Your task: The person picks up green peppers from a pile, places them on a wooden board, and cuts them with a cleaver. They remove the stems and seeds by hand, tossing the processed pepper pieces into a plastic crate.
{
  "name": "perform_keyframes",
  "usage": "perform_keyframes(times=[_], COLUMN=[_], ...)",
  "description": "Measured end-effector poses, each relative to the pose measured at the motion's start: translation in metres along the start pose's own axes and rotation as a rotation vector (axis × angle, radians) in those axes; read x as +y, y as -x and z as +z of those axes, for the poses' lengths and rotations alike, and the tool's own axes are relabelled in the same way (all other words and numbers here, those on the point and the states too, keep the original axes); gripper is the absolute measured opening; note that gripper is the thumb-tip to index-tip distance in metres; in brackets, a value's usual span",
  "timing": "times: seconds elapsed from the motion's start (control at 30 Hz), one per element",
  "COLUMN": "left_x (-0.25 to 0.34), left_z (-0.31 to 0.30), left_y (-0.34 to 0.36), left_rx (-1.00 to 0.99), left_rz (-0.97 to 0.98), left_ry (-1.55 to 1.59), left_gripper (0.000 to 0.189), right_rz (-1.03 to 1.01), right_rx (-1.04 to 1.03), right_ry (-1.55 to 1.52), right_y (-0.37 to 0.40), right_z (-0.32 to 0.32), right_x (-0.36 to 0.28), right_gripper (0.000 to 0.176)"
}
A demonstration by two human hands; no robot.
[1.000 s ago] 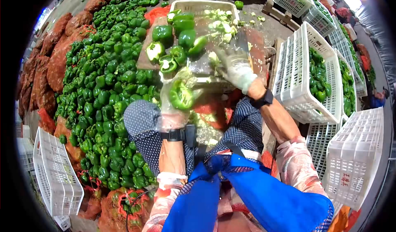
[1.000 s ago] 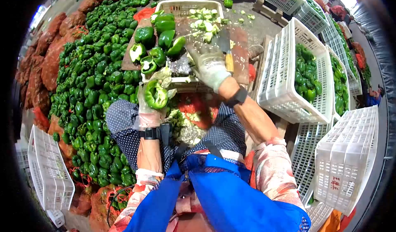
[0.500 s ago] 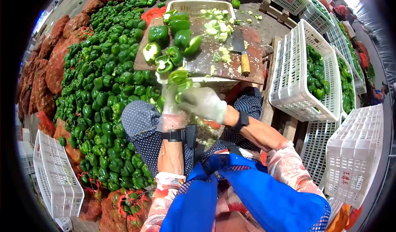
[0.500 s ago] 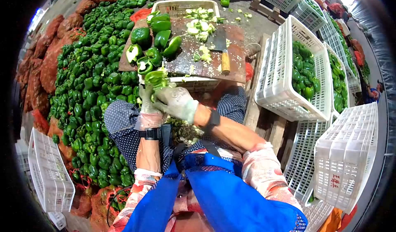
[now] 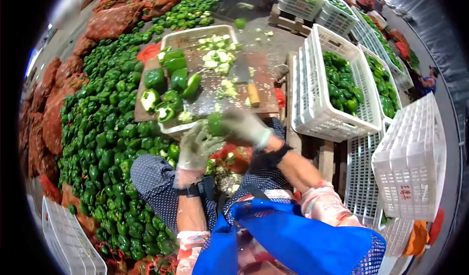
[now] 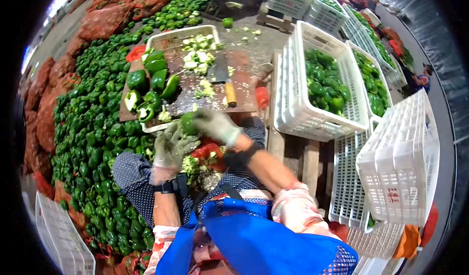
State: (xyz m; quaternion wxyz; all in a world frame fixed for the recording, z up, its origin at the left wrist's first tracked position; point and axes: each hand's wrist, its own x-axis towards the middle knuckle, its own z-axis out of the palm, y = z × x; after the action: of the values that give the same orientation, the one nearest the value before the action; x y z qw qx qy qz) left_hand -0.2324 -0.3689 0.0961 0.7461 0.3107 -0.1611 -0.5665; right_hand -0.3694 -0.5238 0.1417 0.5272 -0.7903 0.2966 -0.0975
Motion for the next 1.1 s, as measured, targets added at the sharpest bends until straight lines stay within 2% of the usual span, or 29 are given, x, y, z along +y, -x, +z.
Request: perform_keyframes(times=[0.03, 0.07, 0.1, 0.17, 0.23, 0.27, 0.33, 0.37, 0.4, 0.43, 0.47, 0.5, 0.57, 0.6, 0.67, 0.73, 0.83, 0.87, 0.9, 0.93, 1.0, 1.03, 1.07, 1.1], left_x=[0.001, -0.001, -0.004, -0.017, -0.018, -0.018, -0.019, -0.017, -0.015, -0.016, -0.016, -0.017, -0.015, -0.014, -0.006, -0.004, 0.000, 0.000, 0.000, -0.001, -0.006, -0.016, -0.022, -0.014], left_z=[0.006, 0.008, 0.003, -0.007, -0.009, -0.011, -0.014, -0.016, -0.017, -0.018, -0.019, -0.022, -0.020, -0.020, -0.013, -0.016, -0.022, -0.022, -0.022, -0.022, -0.027, -0.030, -0.034, -0.023], left_y=[0.000, -0.004, -0.005, -0.009, -0.011, -0.010, -0.007, -0.012, -0.015, -0.015, -0.017, -0.018, -0.017, -0.018, -0.017, -0.016, -0.017, -0.016, -0.016, -0.015, -0.021, -0.022, -0.022, -0.021], left_rx=[0.074, 0.105, 0.101, 0.071, 0.067, 0.071, 0.085, 0.090, 0.133, 0.124, 0.113, 0.101, 0.114, 0.132, 0.208, 0.202, 0.243, 0.225, 0.208, 0.195, 0.186, 0.147, 0.110, 0.091], left_rz=[-0.011, 0.007, 0.013, 0.002, -0.037, -0.051, -0.020, 0.011, -0.029, -0.019, -0.007, -0.015, -0.004, -0.019, -0.033, 0.015, 0.025, 0.036, 0.048, 0.058, -0.017, -0.010, 0.003, -0.027], left_ry=[0.018, 0.031, 0.050, 0.126, 0.083, 0.076, 0.106, 0.121, 0.154, 0.163, 0.169, 0.208, 0.167, 0.157, 0.146, 0.130, 0.160, 0.169, 0.178, 0.187, 0.216, 0.252, 0.281, 0.383], left_gripper=[0.076, 0.076, 0.076, 0.073, 0.068, 0.066, 0.061, 0.059, 0.052, 0.050, 0.049, 0.048, 0.047, 0.047, 0.042, 0.041, 0.042, 0.043, 0.044, 0.046, 0.053, 0.054, 0.055, 0.056], right_rz=[0.110, 0.072, 0.083, -0.115, -0.214, -0.242, -0.429, -0.407, -0.385, -0.182, -0.218, -0.020, -0.011, 0.057, 0.087, 0.079, 0.103, 0.144, 0.056, 0.023, -0.073, -0.060, -0.045, -0.210], right_rx=[0.081, 0.176, 0.185, 0.275, 0.722, 0.879, 0.898, 0.834, 0.675, 0.629, 0.419, 0.421, 0.222, 0.178, 0.157, 0.169, 0.093, 0.074, 0.080, 0.039, 0.031, 0.063, 0.026, -0.036], right_ry=[-0.231, -0.385, -0.608, -0.680, -1.032, -1.086, -1.681, -1.398, -1.107, -0.846, -0.728, -0.580, -0.247, -0.205, 0.264, 0.401, 0.284, 0.192, 0.143, 0.027, -0.080, 0.007, -0.072, 0.084], right_y=[0.008, 0.018, 0.023, 0.045, 0.054, 0.066, 0.056, 0.051, 0.041, 0.029, 0.011, -0.011, -0.062, -0.089, -0.145, -0.189, -0.208, -0.199, -0.174, -0.165, -0.125, -0.102, -0.093, -0.084], right_z=[-0.022, -0.046, -0.068, -0.107, -0.166, -0.189, -0.228, -0.203, -0.190, -0.162, -0.134, -0.109, -0.068, -0.050, -0.022, 0.005, 0.009, 0.003, -0.002, -0.010, -0.015, -0.014, -0.013, -0.013], right_x=[0.002, -0.001, 0.008, -0.005, 0.052, 0.056, 0.094, 0.065, 0.068, 0.036, 0.010, -0.006, -0.026, -0.041, -0.045, -0.024, 0.004, 0.012, 0.001, 0.024, 0.022, 0.006, 0.009, 0.012], right_gripper=[0.036, 0.034, 0.030, 0.024, 0.021, 0.020, 0.017, 0.017, 0.021, 0.022, 0.024, 0.032, 0.046, 0.049, 0.059, 0.069, 0.056, 0.056, 0.048, 0.047, 0.045, 0.042, 0.041, 0.041])
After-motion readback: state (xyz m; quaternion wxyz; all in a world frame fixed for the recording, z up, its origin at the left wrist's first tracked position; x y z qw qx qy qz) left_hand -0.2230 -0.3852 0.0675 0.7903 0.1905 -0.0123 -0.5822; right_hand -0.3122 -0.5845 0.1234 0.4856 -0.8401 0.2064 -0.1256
